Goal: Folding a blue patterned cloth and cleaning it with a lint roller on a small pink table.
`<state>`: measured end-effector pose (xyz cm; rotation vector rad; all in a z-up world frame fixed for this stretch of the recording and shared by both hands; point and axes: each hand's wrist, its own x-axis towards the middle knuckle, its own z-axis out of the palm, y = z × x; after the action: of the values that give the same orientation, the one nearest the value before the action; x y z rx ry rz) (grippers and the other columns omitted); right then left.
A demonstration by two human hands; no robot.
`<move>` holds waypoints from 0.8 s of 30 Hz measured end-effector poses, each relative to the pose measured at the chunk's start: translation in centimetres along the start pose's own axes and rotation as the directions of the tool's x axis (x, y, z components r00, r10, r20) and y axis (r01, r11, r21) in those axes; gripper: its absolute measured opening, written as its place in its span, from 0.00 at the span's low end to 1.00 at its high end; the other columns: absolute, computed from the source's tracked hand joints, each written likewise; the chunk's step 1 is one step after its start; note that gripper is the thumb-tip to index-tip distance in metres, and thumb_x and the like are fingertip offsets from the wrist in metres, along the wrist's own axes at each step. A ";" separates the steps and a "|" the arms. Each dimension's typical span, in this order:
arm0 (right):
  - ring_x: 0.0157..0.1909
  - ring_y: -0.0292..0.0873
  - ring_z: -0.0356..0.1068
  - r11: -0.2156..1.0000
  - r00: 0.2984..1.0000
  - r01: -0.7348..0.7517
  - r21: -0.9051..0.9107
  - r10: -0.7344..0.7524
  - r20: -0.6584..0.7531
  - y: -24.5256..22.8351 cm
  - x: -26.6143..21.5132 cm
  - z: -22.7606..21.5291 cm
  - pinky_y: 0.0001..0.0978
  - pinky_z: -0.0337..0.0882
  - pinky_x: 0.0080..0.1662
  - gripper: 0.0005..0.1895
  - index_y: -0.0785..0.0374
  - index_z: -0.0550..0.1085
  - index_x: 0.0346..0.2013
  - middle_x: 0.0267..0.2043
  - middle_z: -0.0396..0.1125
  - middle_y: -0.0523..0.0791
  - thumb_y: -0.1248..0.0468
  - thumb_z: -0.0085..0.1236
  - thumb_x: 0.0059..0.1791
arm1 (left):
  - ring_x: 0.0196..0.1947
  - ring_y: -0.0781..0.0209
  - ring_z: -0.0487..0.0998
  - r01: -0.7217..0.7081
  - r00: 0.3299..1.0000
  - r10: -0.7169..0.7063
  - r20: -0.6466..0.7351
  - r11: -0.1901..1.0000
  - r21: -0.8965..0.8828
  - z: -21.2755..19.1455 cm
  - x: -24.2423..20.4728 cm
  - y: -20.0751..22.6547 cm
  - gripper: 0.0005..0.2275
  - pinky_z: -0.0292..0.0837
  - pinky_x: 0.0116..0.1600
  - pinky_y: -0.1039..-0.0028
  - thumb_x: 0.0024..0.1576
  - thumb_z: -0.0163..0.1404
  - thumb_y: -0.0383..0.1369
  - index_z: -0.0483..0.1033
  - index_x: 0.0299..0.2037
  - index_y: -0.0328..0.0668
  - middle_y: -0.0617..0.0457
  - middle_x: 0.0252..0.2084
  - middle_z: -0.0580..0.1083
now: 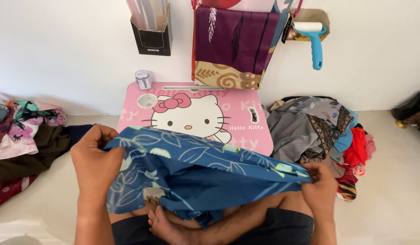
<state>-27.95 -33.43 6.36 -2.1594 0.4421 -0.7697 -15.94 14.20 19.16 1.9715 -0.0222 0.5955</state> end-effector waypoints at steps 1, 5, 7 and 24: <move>0.37 0.42 0.71 0.995 0.999 -0.035 0.089 0.034 0.009 0.9 0.3 -0.8 0.28 0.70 0.41 0.18 0.73 0.74 0.46 0.38 0.73 0.51 0.84 0.53 0.43 | 0.23 0.67 0.59 0.027 0.999 -0.026 0.019 0.998 -0.049 0.1 0.2 -0.8 0.07 0.55 0.29 0.81 0.45 0.47 0.16 0.73 0.32 0.30 0.54 0.22 0.67; 0.43 0.44 0.71 0.894 0.986 -0.168 0.416 0.158 0.059 1.8 -0.2 -6.0 0.28 0.70 0.46 0.20 0.73 0.73 0.46 0.43 0.73 0.54 0.87 0.48 0.43 | 0.31 0.66 0.67 0.045 0.997 -0.055 -0.048 0.982 -0.184 0.5 -0.9 -3.4 0.06 0.63 0.34 0.79 0.51 0.51 0.16 0.74 0.37 0.30 0.51 0.30 0.73; 0.23 0.40 0.61 0.994 0.969 0.012 0.106 -0.038 0.242 1.7 -1.1 -10.5 0.29 0.62 0.31 0.11 0.64 0.68 0.11 0.18 0.65 0.45 0.73 0.65 0.30 | 0.34 0.76 0.68 0.092 0.992 -0.126 -0.004 0.745 -0.661 0.1 -1.0 -4.8 0.07 0.64 0.40 0.90 0.60 0.44 0.17 0.68 0.41 0.40 0.55 0.42 0.74; 0.61 0.54 0.65 0.619 0.922 -0.325 0.715 0.041 0.385 -14.8 -2.2 3.3 0.45 0.65 0.59 0.16 0.75 0.74 0.47 0.67 0.64 0.59 0.76 0.55 0.44 | 0.21 0.54 0.77 0.157 0.884 -0.207 0.420 0.976 0.150 8.5 -5.7 1.0 0.13 0.73 0.31 0.67 0.45 0.56 0.32 0.82 0.42 0.54 0.54 0.26 0.82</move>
<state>-26.60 -21.08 15.30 -1.3424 0.1032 -0.3436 -17.86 5.18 14.67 2.1520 -0.0791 0.0245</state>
